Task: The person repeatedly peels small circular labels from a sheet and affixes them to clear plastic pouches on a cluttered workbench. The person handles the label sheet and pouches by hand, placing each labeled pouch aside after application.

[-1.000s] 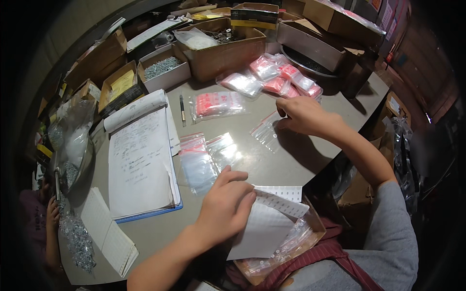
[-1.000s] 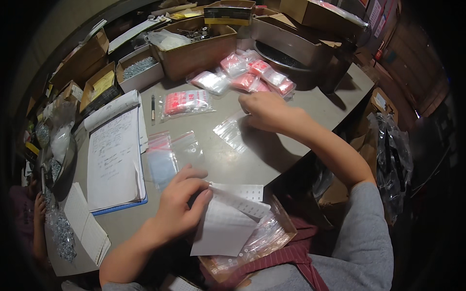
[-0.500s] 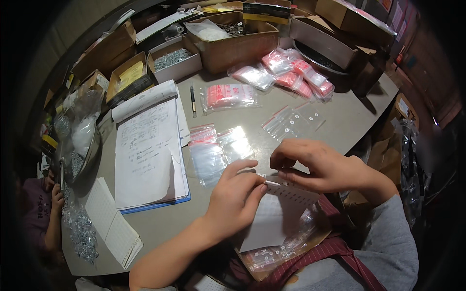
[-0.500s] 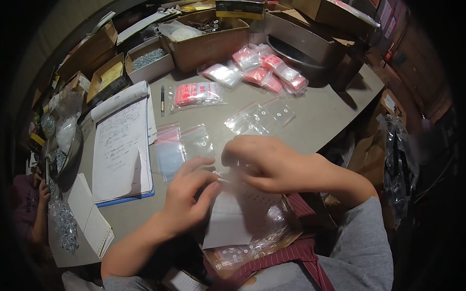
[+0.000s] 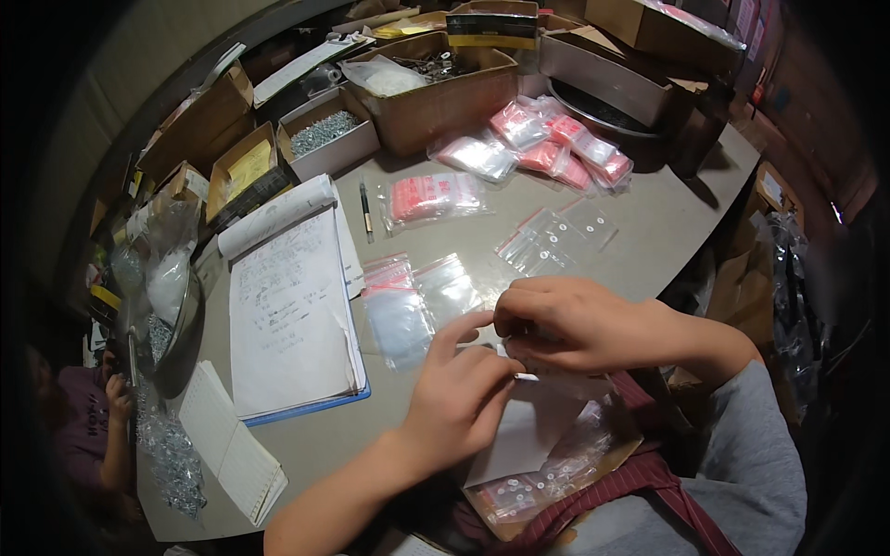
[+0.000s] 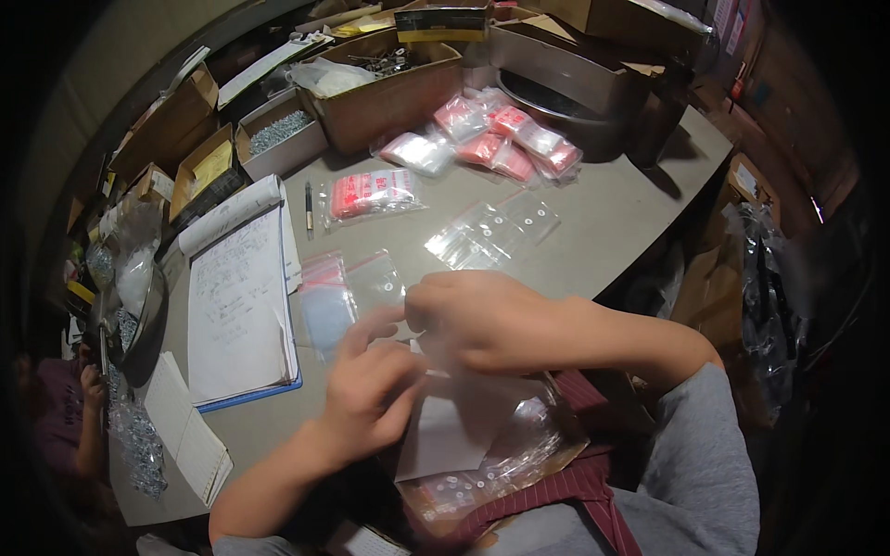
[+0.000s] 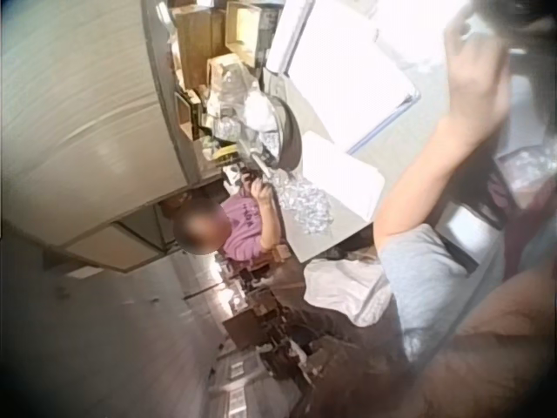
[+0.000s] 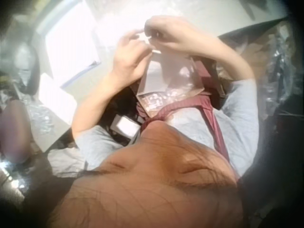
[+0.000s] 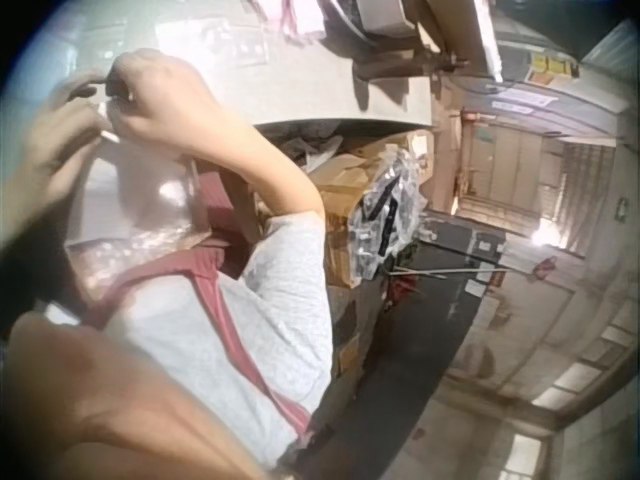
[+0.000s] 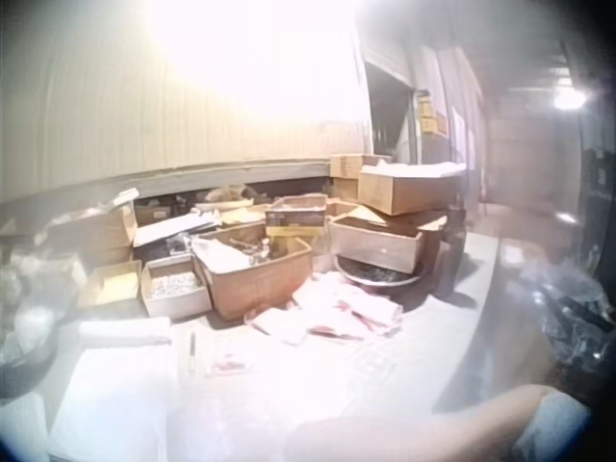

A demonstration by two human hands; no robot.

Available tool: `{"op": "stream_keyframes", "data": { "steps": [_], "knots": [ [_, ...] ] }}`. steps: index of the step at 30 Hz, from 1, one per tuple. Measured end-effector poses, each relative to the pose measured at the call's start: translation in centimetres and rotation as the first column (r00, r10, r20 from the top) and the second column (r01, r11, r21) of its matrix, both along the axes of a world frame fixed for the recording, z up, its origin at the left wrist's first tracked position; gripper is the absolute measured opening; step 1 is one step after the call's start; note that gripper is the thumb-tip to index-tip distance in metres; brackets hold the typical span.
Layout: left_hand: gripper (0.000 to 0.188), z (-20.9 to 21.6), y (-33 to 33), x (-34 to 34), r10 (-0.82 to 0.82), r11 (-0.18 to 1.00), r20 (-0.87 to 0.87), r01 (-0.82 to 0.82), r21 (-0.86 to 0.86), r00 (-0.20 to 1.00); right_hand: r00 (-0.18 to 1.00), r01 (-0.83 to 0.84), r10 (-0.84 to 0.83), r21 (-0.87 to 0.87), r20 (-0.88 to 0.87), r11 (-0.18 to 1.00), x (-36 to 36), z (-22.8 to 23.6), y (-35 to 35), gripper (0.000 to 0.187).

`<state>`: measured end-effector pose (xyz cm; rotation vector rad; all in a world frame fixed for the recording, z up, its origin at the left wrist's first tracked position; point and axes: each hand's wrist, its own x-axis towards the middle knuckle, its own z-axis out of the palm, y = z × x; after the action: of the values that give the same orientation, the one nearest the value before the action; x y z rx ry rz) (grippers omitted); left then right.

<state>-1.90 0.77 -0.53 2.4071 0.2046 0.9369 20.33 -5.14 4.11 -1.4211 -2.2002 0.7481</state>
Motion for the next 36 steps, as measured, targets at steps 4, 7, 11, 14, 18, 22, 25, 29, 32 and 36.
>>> {"op": "stream_keyframes", "data": {
  "steps": [4,7,11,14,18,22,25,29,32,36],
  "knots": [
    [0.018,-0.2,-0.1,0.0,0.002,1.000,0.006,-0.002,-0.015,1.000,0.994,0.003,-0.006,0.028,0.111,1.000,-0.7,0.3,0.0,0.040],
    [0.016,-0.8,0.2,0.0,-0.011,0.994,-0.003,0.011,-0.108,1.000,0.964,-0.144,0.066,0.298,0.257,0.944,-0.7,-0.9,-0.9,0.039],
    [0.013,-1.0,-0.5,-0.2,0.033,0.950,-0.020,-0.037,-0.310,0.999,0.979,-0.162,0.112,0.326,0.167,0.931,0.3,-1.2,-0.7,0.034],
    [0.012,-1.5,0.1,-0.5,0.071,0.980,-0.113,-0.090,-0.177,0.991,0.996,0.025,-0.002,0.255,-0.090,0.967,3.3,-0.6,1.8,0.020],
    [0.012,-0.9,0.1,-0.2,0.066,0.991,-0.087,-0.075,-0.108,0.994,0.985,0.167,-0.166,-0.011,0.047,0.986,7.0,0.5,5.3,0.024],
    [0.011,-1.0,0.2,-0.2,0.059,0.994,-0.090,-0.068,-0.091,0.994,0.966,0.123,-0.083,-0.152,0.243,0.981,7.0,0.5,6.8,0.026],
    [0.013,-1.3,0.3,-0.2,0.022,0.994,-0.096,-0.032,-0.102,0.995,0.931,0.112,-0.076,-0.080,0.358,0.990,6.7,-0.5,7.4,0.026],
    [0.015,-1.0,0.1,-0.2,-0.058,0.994,-0.071,0.051,-0.098,0.996,0.849,0.136,-0.177,0.117,0.499,0.984,6.5,-0.8,8.0,0.027],
    [0.017,-1.0,-0.2,-0.4,-0.141,0.982,-0.091,0.127,-0.140,0.986,0.954,0.158,-0.136,-0.064,0.266,0.985,4.2,1.0,8.2,0.026],
    [0.018,-1.2,-0.4,-0.3,-0.183,0.976,-0.056,0.175,-0.128,0.982,0.995,-0.077,0.066,-0.164,-0.072,0.983,1.2,0.2,7.7,0.017]
  ]
}}
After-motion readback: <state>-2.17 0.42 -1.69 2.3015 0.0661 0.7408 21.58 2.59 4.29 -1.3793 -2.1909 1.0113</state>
